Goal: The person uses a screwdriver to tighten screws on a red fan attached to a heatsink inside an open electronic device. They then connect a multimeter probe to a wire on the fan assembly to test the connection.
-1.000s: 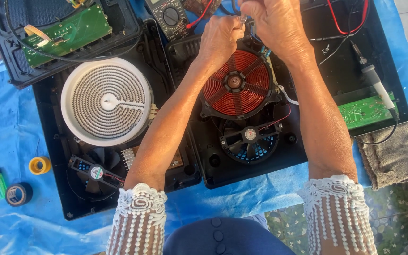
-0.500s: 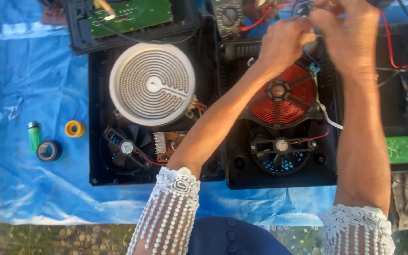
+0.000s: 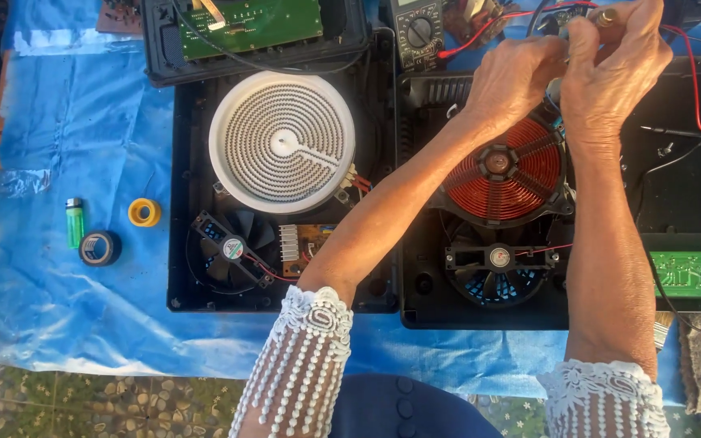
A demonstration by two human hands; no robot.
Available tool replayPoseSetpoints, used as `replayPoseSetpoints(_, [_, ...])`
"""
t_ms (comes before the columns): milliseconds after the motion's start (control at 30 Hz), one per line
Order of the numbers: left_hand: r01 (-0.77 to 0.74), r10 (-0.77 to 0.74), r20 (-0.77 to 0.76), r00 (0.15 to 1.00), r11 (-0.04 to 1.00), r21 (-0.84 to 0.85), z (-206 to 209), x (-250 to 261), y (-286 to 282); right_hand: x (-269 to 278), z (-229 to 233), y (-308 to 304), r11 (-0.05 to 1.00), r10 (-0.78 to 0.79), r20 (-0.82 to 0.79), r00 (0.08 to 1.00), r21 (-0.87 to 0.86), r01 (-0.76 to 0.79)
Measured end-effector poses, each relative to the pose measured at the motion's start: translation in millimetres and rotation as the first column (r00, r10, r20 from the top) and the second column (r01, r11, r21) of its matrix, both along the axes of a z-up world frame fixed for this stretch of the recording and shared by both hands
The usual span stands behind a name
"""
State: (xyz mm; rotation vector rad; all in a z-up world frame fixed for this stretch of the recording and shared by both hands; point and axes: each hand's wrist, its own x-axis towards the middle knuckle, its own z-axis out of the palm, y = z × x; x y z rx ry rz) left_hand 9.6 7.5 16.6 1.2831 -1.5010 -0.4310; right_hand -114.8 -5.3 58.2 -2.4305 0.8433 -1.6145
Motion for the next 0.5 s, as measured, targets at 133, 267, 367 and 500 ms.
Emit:
replayPoseSetpoints(133, [0.050,-0.048,-0.052,0.998,0.998,0.044,6.8,8.1,-0.5,-16.3,13.0,-0.4,0.952,0.180,0.050,0.982,0.243,-0.187])
replayPoseSetpoints(267, [0.071,-0.072,-0.044,0.996,0.997,-0.028,-14.0,6.9,-14.6,-28.4,30.4,-2.3,0.818,0.326,-0.024,0.945,0.509,-0.269])
replayPoseSetpoints(367, [0.059,-0.060,-0.009,0.998,0.996,-0.074,-18.1,6.8,-16.5,-29.6,14.5,-16.2,0.904,0.257,-0.062,0.964,0.369,-0.217])
replayPoseSetpoints(500, [-0.004,-0.001,-0.045,0.999,0.994,-0.110,-7.5,6.2,-5.3,-17.4,-15.0,-25.9,0.975,-0.222,-0.140,0.965,-0.047,0.218])
